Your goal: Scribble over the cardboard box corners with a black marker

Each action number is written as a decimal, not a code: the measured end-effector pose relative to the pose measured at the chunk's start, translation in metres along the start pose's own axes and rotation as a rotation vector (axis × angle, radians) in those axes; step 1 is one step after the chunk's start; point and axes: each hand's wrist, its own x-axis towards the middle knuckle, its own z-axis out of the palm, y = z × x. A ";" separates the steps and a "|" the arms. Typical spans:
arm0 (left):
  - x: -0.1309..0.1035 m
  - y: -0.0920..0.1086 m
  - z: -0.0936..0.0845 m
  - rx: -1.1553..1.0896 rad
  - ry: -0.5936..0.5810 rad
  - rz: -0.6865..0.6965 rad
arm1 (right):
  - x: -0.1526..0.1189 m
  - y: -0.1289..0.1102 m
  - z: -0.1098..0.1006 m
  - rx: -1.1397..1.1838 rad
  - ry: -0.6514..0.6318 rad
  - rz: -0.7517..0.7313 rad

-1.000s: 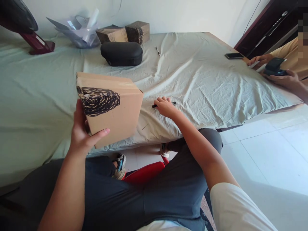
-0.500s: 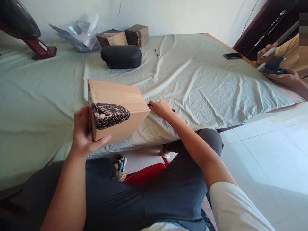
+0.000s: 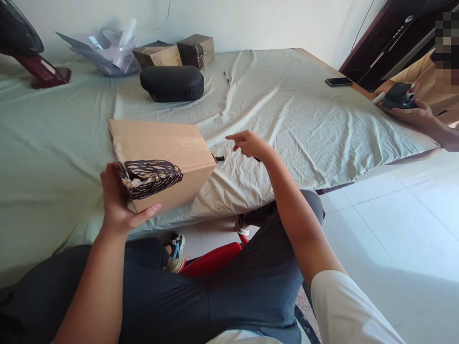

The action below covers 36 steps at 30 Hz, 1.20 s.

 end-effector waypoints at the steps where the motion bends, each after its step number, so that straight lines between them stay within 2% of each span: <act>1: 0.001 0.003 0.002 0.083 0.038 0.062 | 0.000 -0.008 0.002 0.134 0.056 -0.047; 3: 0.003 0.009 0.005 0.221 0.089 0.156 | -0.004 -0.029 0.003 0.388 0.123 -0.187; 5: 0.006 0.017 0.008 0.255 0.088 0.192 | -0.014 -0.053 0.000 0.576 0.095 -0.329; 9: 0.009 0.025 0.010 0.289 0.047 0.250 | -0.043 -0.096 -0.006 0.715 0.058 -0.512; 12: 0.008 0.024 0.012 0.319 0.032 0.259 | -0.061 -0.117 0.007 0.763 0.064 -0.642; 15: 0.005 0.021 0.014 0.333 0.043 0.254 | -0.073 -0.130 0.030 0.962 0.096 -0.666; 18: 0.004 0.017 0.016 0.354 0.054 0.286 | -0.083 -0.136 0.049 0.916 0.004 -0.652; 22: 0.006 0.013 0.019 0.414 0.072 0.391 | -0.089 -0.131 0.061 0.817 -0.073 -0.693; 26: 0.009 0.011 0.020 0.461 0.076 0.483 | -0.076 -0.122 0.067 0.757 -0.127 -0.932; 28: 0.010 0.012 0.020 0.460 0.073 0.503 | -0.070 -0.120 0.070 0.727 -0.136 -0.998; 32: 0.009 0.010 0.019 0.434 0.062 0.467 | -0.074 -0.122 0.069 0.625 -0.118 -0.892; 36: 0.008 0.005 0.016 0.397 0.058 0.415 | -0.081 -0.125 0.067 0.600 -0.138 -0.923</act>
